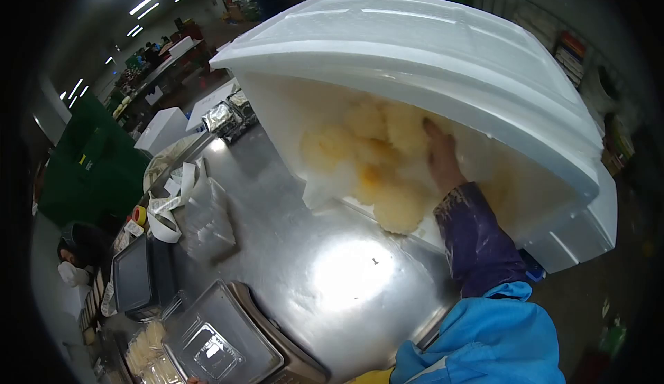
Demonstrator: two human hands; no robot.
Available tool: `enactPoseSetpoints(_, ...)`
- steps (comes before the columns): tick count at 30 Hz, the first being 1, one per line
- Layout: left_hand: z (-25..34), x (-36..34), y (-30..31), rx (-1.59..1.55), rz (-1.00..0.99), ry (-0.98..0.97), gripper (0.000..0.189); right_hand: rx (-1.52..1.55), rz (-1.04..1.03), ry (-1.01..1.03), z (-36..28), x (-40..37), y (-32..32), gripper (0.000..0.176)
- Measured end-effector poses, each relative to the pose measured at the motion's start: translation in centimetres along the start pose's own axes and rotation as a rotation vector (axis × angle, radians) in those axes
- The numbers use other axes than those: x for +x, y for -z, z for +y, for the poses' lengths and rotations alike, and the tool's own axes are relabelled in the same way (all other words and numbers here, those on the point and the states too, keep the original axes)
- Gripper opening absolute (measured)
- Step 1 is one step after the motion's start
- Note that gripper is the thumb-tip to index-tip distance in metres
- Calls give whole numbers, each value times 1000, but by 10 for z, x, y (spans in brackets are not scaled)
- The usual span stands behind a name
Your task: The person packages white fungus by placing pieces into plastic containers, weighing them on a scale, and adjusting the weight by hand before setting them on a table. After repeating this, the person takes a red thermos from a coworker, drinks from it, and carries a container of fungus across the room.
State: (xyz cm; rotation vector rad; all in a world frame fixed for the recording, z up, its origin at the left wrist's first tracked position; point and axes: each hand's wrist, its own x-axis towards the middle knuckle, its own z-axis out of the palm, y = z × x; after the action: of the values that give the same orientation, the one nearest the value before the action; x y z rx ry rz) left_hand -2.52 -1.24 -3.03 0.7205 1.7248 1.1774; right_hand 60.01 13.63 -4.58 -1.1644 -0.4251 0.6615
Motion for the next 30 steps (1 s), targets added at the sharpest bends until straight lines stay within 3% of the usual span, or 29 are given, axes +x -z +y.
enactPoseSetpoints(2,-6,2,-3,-20,-13,35,17,336,-186,-216,-2,-47,-34,41)
enactPoseSetpoints(3,-6,1,-7,-45,-9,59,19,301,-305,-260,16,-52,-31,42)
enactPoseSetpoints(5,-11,-5,-4,-93,38,113,24,245,-323,-323,1,-112,-69,42)
enactPoseSetpoints(6,-23,1,5,-110,-7,130,37,227,-442,-425,4,-132,-83,43)
enactPoseSetpoints(7,-37,7,6,-121,4,46,16,206,-572,-540,9,-151,-98,45)
enactPoseSetpoints(9,-36,3,9,-166,-125,71,19,123,-738,-628,18,-193,-131,47)
enactPoseSetpoints(11,-35,-3,9,-200,-176,92,17,-29,-976,-557,27,-239,-165,43)
enactPoseSetpoints(13,-37,-5,10,-219,-177,98,19,-132,-1074,-555,35,-286,-196,45)
enactPoseSetpoints(15,-38,-4,14,-235,-225,100,19,-436,-1235,-368,42,-325,-220,45)
enactPoseSetpoints(16,-37,-5,15,-249,-195,104,19,-497,-1314,-153,58,-340,-227,49)
enactPoseSetpoints(17,-36,-5,16,-246,-225,100,19,-501,-1341,-158,64,-351,-233,49)
enactPoseSetpoints(19,-38,-6,16,-253,-244,100,19,-937,-1423,401,70,-369,-243,52)
enactPoseSetpoints(20,-38,-6,17,-228,-263,91,20,-1089,-1356,627,70,-374,-243,46)
enactPoseSetpoints(21,-37,-5,19,-204,-283,81,21,-1090,-1373,631,71,-373,-243,46)
enactPoseSetpoints(23,-35,-5,29,-177,-288,82,23,-1007,-1204,752,70,-361,-242,35)
enactPoseSetpoints(26,-38,-2,47,-140,-241,-90,25,-1006,-1156,615,56,-340,-241,27)
enactPoseSetpoints(30,-25,-1,67,-108,-174,-138,25,-911,-1195,459,52,-326,-235,25)
